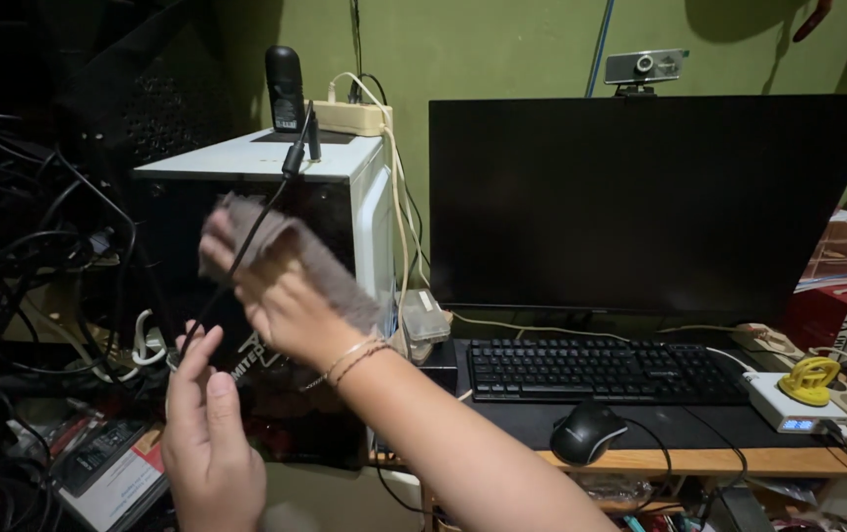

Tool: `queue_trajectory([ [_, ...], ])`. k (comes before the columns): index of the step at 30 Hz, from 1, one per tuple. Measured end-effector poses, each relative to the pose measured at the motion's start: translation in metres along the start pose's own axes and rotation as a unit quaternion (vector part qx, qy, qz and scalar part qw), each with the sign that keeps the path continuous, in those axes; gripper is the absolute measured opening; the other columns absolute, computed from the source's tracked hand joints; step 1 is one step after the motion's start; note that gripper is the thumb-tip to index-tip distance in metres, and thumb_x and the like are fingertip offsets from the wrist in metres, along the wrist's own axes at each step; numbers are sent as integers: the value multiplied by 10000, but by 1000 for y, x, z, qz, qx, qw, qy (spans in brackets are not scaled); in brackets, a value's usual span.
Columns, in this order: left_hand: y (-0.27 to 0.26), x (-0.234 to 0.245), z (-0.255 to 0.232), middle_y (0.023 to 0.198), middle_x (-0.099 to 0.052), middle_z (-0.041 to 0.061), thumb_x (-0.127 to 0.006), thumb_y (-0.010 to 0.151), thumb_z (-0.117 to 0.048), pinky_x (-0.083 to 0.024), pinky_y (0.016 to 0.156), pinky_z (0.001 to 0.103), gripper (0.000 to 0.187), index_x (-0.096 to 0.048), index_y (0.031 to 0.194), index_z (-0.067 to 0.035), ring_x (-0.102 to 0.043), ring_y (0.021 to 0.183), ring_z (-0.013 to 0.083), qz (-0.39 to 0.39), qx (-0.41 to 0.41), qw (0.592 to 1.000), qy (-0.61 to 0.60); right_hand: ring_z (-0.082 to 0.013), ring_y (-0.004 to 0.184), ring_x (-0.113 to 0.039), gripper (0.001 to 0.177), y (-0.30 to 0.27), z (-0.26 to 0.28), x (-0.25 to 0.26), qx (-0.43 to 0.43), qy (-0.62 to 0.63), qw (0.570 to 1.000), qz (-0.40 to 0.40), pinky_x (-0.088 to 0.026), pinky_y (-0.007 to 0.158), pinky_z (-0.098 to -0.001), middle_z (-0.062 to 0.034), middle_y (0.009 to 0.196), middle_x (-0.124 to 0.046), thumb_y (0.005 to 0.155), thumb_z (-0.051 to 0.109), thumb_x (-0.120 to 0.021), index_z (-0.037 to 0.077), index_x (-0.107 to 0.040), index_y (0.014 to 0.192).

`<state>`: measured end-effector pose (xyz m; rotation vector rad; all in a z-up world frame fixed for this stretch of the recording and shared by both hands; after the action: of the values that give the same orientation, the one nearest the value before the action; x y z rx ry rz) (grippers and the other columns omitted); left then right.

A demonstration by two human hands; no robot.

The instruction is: The person wipes the desk surface, computer tower, and keyboard using a cloth and a spray bottle. They move the keyboard to clean underneath it and wipe the keys individually before placing it back.

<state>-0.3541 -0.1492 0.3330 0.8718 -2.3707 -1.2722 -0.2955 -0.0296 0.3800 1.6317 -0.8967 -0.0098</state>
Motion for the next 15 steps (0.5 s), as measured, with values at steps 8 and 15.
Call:
queue_trajectory([
  [8, -35, -7, 38, 1621, -449, 203, -439, 954, -38, -344, 1159, 368, 458, -569, 1392, -50, -400, 1529, 259, 33, 131, 990, -40, -321, 1421, -492, 432, -230, 49, -108, 56, 141, 973, 173, -374, 1243, -465, -185, 1466, -552, 1013, 140, -480, 56, -568, 1428],
  [15, -75, -27, 35, 1636, -449, 121, -480, 924, -87, -259, 1223, 435, 435, -648, 1324, -122, -330, 1575, 260, 84, 178, 980, -13, -226, 1402, -557, 393, -327, 63, -124, 281, -179, 910, 248, -352, 1294, -378, -105, 1441, -609, 981, 11, -503, 33, -593, 1363],
])
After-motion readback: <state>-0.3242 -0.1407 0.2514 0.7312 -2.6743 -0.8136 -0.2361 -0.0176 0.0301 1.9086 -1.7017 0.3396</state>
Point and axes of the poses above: each hand's wrist, its own y-axis towards the middle knuckle, its own x-axis out of the back of the hand, z = x × y, the point moved 10 cm from there along y, towards the middle knuckle
